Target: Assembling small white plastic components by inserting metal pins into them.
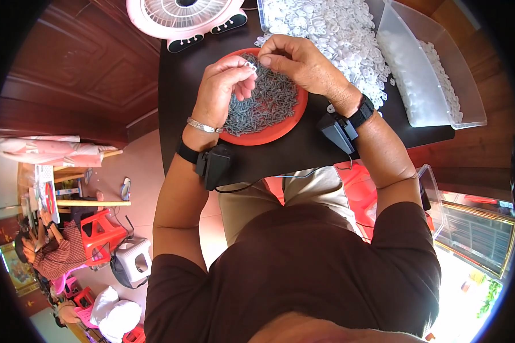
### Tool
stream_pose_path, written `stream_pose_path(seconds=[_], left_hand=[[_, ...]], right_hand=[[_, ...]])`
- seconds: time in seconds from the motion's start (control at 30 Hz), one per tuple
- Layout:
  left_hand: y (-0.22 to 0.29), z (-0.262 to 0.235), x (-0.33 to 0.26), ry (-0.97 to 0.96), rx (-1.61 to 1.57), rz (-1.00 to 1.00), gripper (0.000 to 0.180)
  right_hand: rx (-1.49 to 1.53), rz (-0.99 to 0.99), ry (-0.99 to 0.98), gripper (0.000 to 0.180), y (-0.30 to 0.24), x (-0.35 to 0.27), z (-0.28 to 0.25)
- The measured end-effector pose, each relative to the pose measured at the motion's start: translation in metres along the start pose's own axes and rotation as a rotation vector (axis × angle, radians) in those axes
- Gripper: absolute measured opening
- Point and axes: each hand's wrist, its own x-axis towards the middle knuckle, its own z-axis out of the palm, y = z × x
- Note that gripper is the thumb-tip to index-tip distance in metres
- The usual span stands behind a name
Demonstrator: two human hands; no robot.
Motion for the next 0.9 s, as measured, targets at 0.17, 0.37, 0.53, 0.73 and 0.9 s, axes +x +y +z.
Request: stream_pose_path(seconds=[0.17, 0.37, 0.53, 0.73, 0.9], left_hand=[[0.0072, 0.006, -0.0025, 0.004, 0.21, -0.08, 0.02], [-0.0001, 0.0011, -0.0008, -0.01, 0.211, -0.034, 0.019], [0.0016, 0.005, -0.0011, -0.007, 0.192, -0.027, 0.019], [0.0018, 0.0053, -0.0012, -0.027, 0.23, -0.015, 0.018], [0.0017, 0.0055, -0.0014, -0.029, 0.244, -0.014, 0.019]], right_hand=[[0.116, 0.037, 0.015, 0.016, 0.005, 0.0009, -0.0045], [0.047, 0.032, -0.025, 0.014, -0.001, -0.0008, -0.0045], [-0.062, 0.034, -0.046, 0.012, -0.0014, -0.0008, -0.0018], [-0.073, 0.023, -0.032, 0.014, 0.0019, -0.0008, 0.0012], [-0.108, 0.061, -0.076, 0.009, -0.0026, -0.001, 0.0006]])
